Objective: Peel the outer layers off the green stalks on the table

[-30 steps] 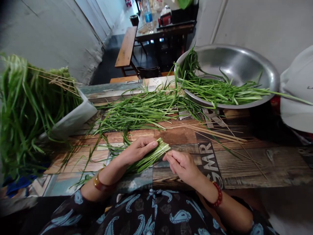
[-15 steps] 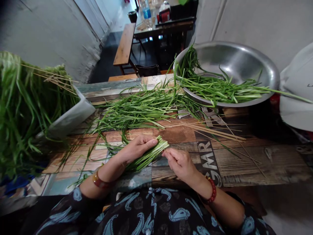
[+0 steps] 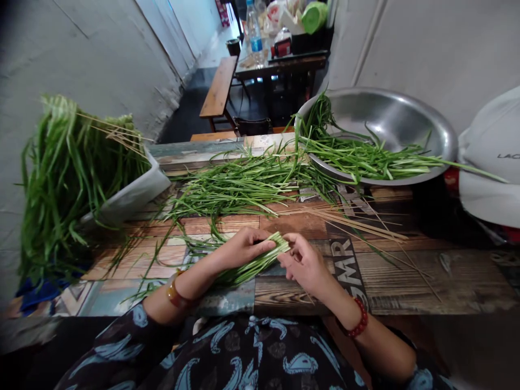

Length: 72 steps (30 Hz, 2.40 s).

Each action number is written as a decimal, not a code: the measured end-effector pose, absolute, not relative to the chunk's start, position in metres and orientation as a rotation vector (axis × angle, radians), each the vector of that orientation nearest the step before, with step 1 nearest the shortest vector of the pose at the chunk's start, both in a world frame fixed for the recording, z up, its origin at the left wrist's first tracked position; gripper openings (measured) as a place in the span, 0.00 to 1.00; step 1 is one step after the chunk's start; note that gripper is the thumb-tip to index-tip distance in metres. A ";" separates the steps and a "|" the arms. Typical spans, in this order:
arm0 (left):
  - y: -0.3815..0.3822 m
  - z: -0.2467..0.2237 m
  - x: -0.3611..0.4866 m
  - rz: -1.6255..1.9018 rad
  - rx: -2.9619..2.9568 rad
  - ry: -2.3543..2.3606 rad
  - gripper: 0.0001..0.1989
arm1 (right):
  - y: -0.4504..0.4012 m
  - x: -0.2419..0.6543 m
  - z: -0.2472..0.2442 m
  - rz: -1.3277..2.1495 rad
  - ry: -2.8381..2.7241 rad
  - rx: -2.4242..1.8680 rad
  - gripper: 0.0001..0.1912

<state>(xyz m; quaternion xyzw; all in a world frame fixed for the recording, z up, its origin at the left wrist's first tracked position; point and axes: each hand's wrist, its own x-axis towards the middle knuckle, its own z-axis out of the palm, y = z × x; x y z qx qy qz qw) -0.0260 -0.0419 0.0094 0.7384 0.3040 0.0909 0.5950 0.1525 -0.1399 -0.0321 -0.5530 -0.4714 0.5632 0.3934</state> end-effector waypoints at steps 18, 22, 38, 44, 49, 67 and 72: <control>0.029 0.008 -0.048 0.502 2.427 1.206 0.13 | -0.072 0.144 -0.043 1.102 -1.499 -1.446 0.11; 0.033 0.000 -0.037 0.268 2.753 1.036 0.12 | -0.074 0.144 -0.045 1.056 -1.540 -1.404 0.11; 0.040 -0.003 -0.047 0.693 2.594 0.965 0.08 | -0.074 0.145 -0.048 1.029 -1.522 -1.362 0.11; 0.010 0.014 -0.053 0.938 2.121 1.044 0.05 | -0.072 0.151 -0.049 0.805 -1.492 -1.357 0.11; -0.005 0.018 -0.044 0.887 1.937 1.108 0.06 | -0.071 0.156 -0.038 0.652 -1.513 -1.327 0.09; -0.011 0.002 -0.041 0.830 1.766 0.899 0.12 | -0.079 0.154 -0.003 0.605 -1.691 -1.271 0.05; -0.013 0.001 -0.040 0.995 1.783 0.956 0.07 | -0.085 0.156 0.008 0.549 -1.787 -1.164 0.07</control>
